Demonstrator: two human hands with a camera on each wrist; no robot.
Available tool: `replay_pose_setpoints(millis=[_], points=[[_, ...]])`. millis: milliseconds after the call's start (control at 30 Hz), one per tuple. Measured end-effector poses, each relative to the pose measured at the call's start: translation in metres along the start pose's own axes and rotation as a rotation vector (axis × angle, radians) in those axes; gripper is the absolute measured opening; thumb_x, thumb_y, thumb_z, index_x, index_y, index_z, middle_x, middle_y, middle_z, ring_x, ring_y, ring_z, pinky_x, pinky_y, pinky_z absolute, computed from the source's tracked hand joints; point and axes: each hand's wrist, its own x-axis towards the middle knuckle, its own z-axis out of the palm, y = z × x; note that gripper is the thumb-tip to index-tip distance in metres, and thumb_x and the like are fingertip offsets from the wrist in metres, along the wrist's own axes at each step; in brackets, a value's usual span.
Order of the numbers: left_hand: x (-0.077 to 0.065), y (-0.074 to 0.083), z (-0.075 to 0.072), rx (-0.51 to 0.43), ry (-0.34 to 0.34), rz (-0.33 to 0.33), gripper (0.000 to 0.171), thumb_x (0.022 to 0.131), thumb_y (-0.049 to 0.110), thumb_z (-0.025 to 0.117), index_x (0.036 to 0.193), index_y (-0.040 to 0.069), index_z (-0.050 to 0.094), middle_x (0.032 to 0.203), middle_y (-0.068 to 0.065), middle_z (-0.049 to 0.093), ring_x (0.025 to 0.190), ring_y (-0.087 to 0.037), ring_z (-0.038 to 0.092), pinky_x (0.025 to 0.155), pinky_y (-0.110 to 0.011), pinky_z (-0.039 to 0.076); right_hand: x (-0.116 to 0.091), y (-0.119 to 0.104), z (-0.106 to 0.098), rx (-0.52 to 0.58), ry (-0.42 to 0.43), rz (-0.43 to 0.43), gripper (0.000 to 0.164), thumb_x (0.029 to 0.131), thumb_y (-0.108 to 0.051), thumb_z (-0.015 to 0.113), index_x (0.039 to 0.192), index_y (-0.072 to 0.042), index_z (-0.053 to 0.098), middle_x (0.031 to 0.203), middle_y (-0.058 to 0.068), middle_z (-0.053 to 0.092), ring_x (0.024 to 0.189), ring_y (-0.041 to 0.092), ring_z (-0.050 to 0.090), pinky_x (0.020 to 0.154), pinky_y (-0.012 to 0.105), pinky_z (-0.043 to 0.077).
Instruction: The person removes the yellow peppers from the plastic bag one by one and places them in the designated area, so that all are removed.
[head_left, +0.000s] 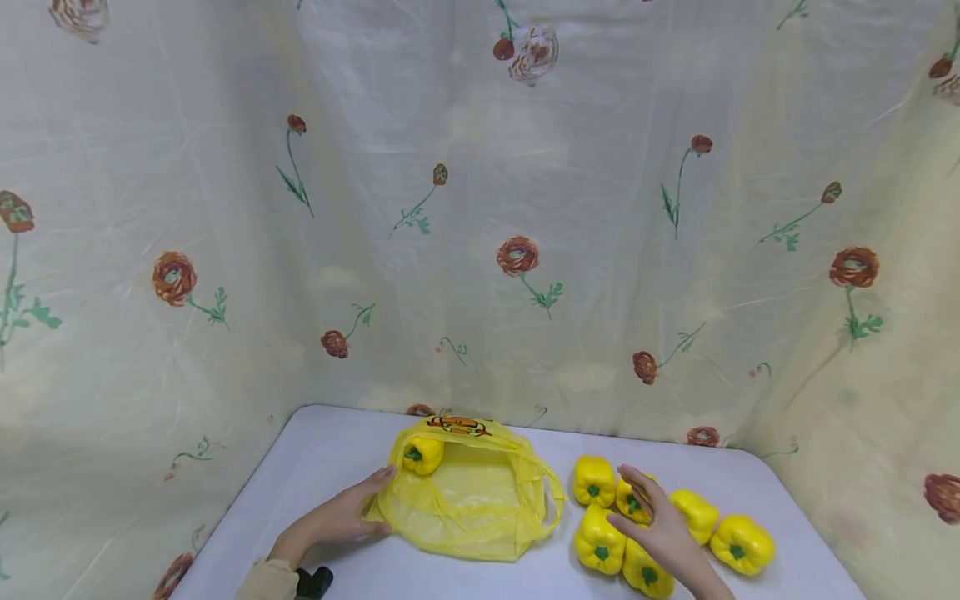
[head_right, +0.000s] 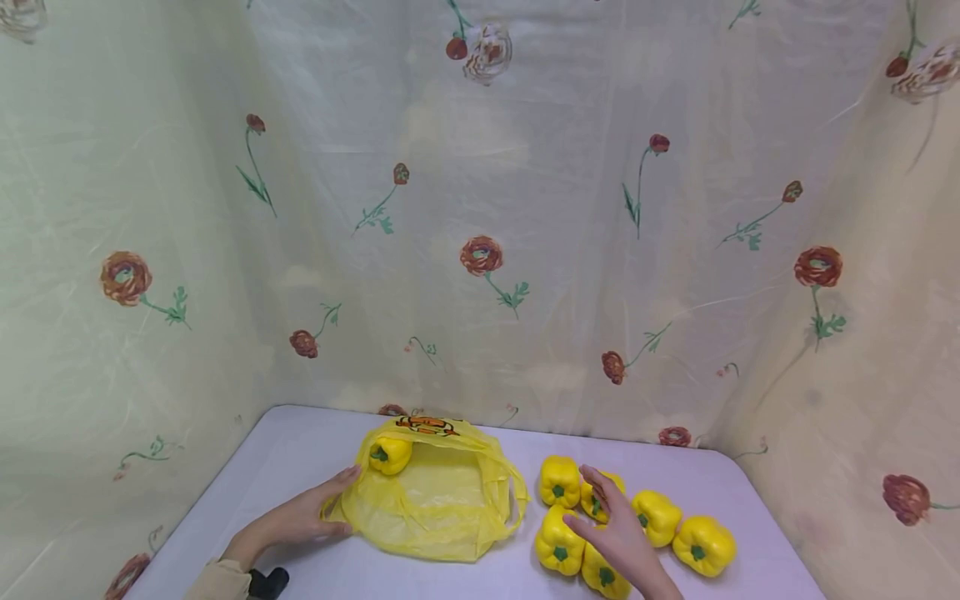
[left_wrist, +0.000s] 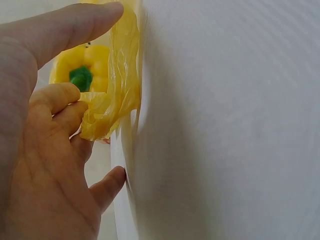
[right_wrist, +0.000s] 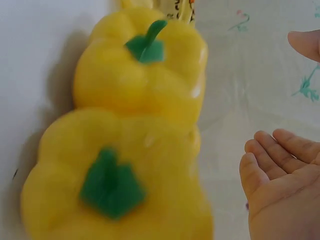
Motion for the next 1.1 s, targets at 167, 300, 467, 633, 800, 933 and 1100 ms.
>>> replay_pose_setpoints(millis=[167,300,467,633,800,933,1100], points=[[-0.001,0.001,-0.001,-0.005,-0.003,0.007,0.098,0.080,0.056,0.069,0.154,0.014,0.021,0.161,-0.011,0.017,0.148,-0.035,0.019,0.118,-0.059,0.021,0.006,-0.013,0.010,0.038,-0.012,-0.038,0.089,0.080,-0.048,0.073,0.150,-0.017,0.028,0.157,0.012,0.030,0.146,0.035,0.025,0.118,0.047,0.028],[-0.002,0.002,-0.001,-0.006,-0.005,0.002,0.098,0.080,0.056,0.070,0.154,0.014,0.022,0.161,-0.011,0.017,0.148,-0.035,0.019,0.117,-0.059,0.021,0.009,-0.024,0.019,0.040,-0.026,-0.076,0.086,0.080,-0.043,0.075,0.149,-0.018,0.030,0.156,0.009,0.033,0.146,0.032,0.026,0.118,0.044,0.028],[-0.001,0.003,-0.001,-0.003,-0.005,-0.012,0.099,0.079,0.057,0.070,0.154,0.014,0.022,0.161,-0.010,0.018,0.148,-0.035,0.020,0.117,-0.059,0.022,0.017,-0.036,0.032,0.039,-0.046,-0.119,0.081,0.081,-0.041,0.075,0.147,-0.021,0.033,0.154,0.004,0.035,0.146,0.029,0.028,0.118,0.045,0.029],[-0.001,0.004,-0.001,-0.004,-0.003,-0.010,0.098,0.079,0.057,0.070,0.154,0.014,0.023,0.161,-0.010,0.018,0.148,-0.035,0.020,0.118,-0.058,0.022,0.025,-0.047,0.046,0.058,-0.050,-0.172,0.077,0.081,-0.038,0.076,0.145,-0.021,0.038,0.151,0.002,0.040,0.143,0.026,0.034,0.117,0.043,0.031],[-0.001,0.003,-0.001,-0.020,-0.003,0.000,0.098,0.080,0.057,0.070,0.154,0.013,0.023,0.161,-0.010,0.018,0.148,-0.035,0.020,0.118,-0.058,0.021,0.031,-0.055,0.063,0.124,-0.061,-0.192,0.075,0.081,-0.032,0.078,0.144,-0.020,0.040,0.150,0.003,0.042,0.142,0.026,0.036,0.117,0.043,0.031],[-0.001,0.001,0.000,-0.021,0.001,0.009,0.098,0.079,0.055,0.071,0.153,0.012,0.024,0.161,-0.011,0.018,0.148,-0.035,0.020,0.118,-0.059,0.021,0.034,-0.060,0.078,0.158,-0.080,-0.203,0.074,0.081,-0.028,0.078,0.144,-0.017,0.041,0.149,0.004,0.043,0.141,0.027,0.036,0.118,0.043,0.031],[0.000,-0.002,0.000,0.003,0.012,0.020,0.097,0.079,0.056,0.071,0.153,0.011,0.025,0.161,-0.009,0.019,0.148,-0.034,0.021,0.118,-0.057,0.021,0.040,-0.065,0.094,0.174,-0.088,-0.236,0.070,0.082,-0.023,0.077,0.143,-0.011,0.043,0.147,0.006,0.046,0.139,0.028,0.039,0.117,0.044,0.032]])
